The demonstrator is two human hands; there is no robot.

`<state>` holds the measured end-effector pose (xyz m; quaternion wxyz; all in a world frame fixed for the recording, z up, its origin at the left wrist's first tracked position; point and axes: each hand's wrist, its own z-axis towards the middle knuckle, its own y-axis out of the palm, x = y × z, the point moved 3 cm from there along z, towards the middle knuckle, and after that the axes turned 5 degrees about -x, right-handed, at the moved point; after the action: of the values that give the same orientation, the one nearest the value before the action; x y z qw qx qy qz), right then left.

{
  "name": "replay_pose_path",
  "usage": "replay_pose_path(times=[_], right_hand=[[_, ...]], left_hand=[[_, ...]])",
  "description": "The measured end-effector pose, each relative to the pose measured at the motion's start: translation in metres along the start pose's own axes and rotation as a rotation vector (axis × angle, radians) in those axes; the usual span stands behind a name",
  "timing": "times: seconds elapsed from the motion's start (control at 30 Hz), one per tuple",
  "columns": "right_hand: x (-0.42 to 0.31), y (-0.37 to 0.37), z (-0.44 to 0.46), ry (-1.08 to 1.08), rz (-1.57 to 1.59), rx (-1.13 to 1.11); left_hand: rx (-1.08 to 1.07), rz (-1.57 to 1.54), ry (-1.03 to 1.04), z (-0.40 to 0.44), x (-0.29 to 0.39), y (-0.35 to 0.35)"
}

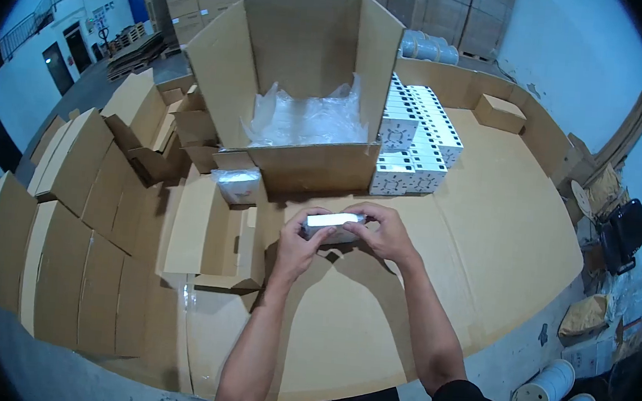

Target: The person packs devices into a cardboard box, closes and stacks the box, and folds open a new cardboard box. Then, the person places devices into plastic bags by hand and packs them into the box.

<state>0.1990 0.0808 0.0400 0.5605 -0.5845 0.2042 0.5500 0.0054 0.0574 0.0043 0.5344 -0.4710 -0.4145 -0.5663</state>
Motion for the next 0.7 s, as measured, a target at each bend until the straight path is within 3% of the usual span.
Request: replay_pose_path(times=[0.07,0.17,0.27,0.33,0.43,0.5,0.6,0.63,0.7], right_hand=[[-0.01,-0.003,0.003,-0.083,-0.036,0.021],[-0.031,-0.005,0.004,-0.153,-0.418,-0.049],[-0.045,-0.001,0.006,-0.185,-0.542,-0.132],[-0.052,0.0,0.009,-0.181,-0.572,-0.177],[-0.055,0.0,0.013,-0.172,-0.618,-0.219],[-0.051,-0.002,0.016,-0.17,-0.631,-0.223],[-0.047,-0.004,0.021,-0.176,-0.609,-0.166],[-0.049,-0.005,0.023,-0.185,-0.579,-0.117],[-0.054,-0.003,0.029,-0.175,-0.467,-0.038]], left_hand=[[0.0,-0.035,-0.03,0.001,-0.009,-0.002],[-0.048,-0.062,0.026,0.001,-0.012,-0.002],[-0.046,-0.038,0.043,0.0,-0.011,-0.003],[-0.036,-0.011,0.046,-0.002,-0.009,-0.003],[-0.008,0.212,-0.125,-0.011,-0.01,-0.002],[0.109,0.325,0.009,-0.028,-0.003,0.0],[0.11,0.539,0.174,-0.065,0.004,0.001],[0.005,0.524,0.084,-0.079,0.006,-0.002],[-0.045,0.674,0.146,-0.111,0.01,-0.007]])
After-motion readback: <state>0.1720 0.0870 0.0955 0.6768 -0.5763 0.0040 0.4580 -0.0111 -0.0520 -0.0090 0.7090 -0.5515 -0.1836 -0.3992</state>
